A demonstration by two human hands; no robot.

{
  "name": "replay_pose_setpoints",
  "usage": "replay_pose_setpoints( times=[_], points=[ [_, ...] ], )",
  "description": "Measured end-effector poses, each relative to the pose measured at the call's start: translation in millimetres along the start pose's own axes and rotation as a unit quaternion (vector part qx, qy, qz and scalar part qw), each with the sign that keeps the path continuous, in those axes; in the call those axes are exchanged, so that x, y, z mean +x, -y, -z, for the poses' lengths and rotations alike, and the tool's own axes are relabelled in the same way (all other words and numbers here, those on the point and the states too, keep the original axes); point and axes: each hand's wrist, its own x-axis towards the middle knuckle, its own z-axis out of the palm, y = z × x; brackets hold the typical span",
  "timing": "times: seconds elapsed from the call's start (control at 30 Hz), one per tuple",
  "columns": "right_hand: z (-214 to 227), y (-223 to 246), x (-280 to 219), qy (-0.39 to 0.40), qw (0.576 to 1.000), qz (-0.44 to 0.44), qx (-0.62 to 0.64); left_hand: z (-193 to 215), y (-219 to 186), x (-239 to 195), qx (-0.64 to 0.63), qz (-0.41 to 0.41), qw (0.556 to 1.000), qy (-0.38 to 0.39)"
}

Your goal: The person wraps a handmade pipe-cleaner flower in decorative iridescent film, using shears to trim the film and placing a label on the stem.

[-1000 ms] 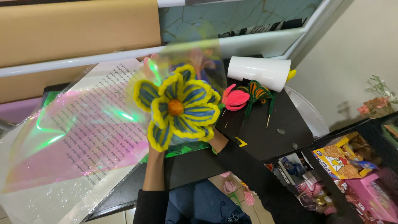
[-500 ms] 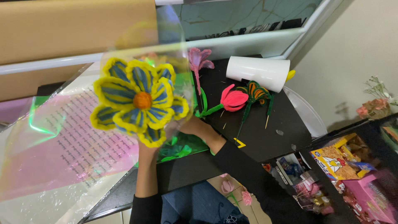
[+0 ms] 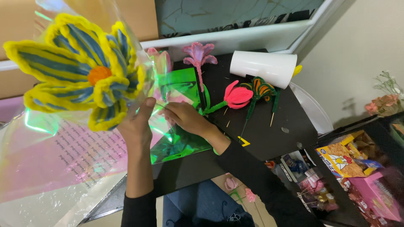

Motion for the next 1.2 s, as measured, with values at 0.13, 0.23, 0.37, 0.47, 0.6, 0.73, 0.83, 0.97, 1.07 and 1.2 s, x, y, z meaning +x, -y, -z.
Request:
replay_pose_setpoints(
  times=[0.13, 0.23, 0.37, 0.47, 0.6, 0.73, 0.83, 0.97, 1.07, 1.2],
  points=[
    [-0.9, -3.1, 1.5, 0.028, 0.993, -0.062, -0.093, -12.7, -22.2, 4.3, 0.009, -0.009, 1.000, -0.012],
    [-1.1, -5.4, -0.2, 0.033, 0.973, -0.113, -0.197, -22.8, -16.4, 5.6, -0.252, -0.118, 0.956, -0.088],
    [-6.0, -18.8, -2.5, 0.040, 0.980, -0.095, -0.170, -16.4, 7.7, 18.5, -0.276, -0.208, 0.937, -0.044],
    [-10.7, -34.7, -5.2, 0.043, 0.979, -0.100, -0.170, -17.8, 10.3, 15.8, -0.263, -0.204, 0.942, -0.049],
    [-8.0, -25.1, -1.2, -0.010, 0.991, -0.061, -0.116, -23.5, -3.8, 8.8, -0.251, -0.199, 0.945, -0.062],
    [1.7, -15.6, 2.0, -0.088, 0.993, 0.075, -0.030, -27.4, -2.5, 14.6, -0.270, -0.193, 0.941, -0.057],
    [4.1, -5.3, 0.7, -0.042, 0.998, 0.047, 0.022, -22.9, -12.7, 12.4, -0.296, -0.156, 0.942, -0.014],
    [1.2, -13.0, -1.7, 0.000, 0.997, 0.015, 0.079, -22.6, 0.4, 17.4, -0.291, -0.153, 0.944, 0.028],
    [2.3, -7.5, -2.3, -0.002, 0.985, -0.021, 0.172, -23.0, 31.3, 24.0, -0.257, -0.113, 0.957, 0.076],
    [2.0, 7.5, -0.7, -0.028, 0.958, -0.097, 0.267, -13.2, -39.3, -5.3, -0.216, -0.063, 0.958, 0.176]
  ],
)
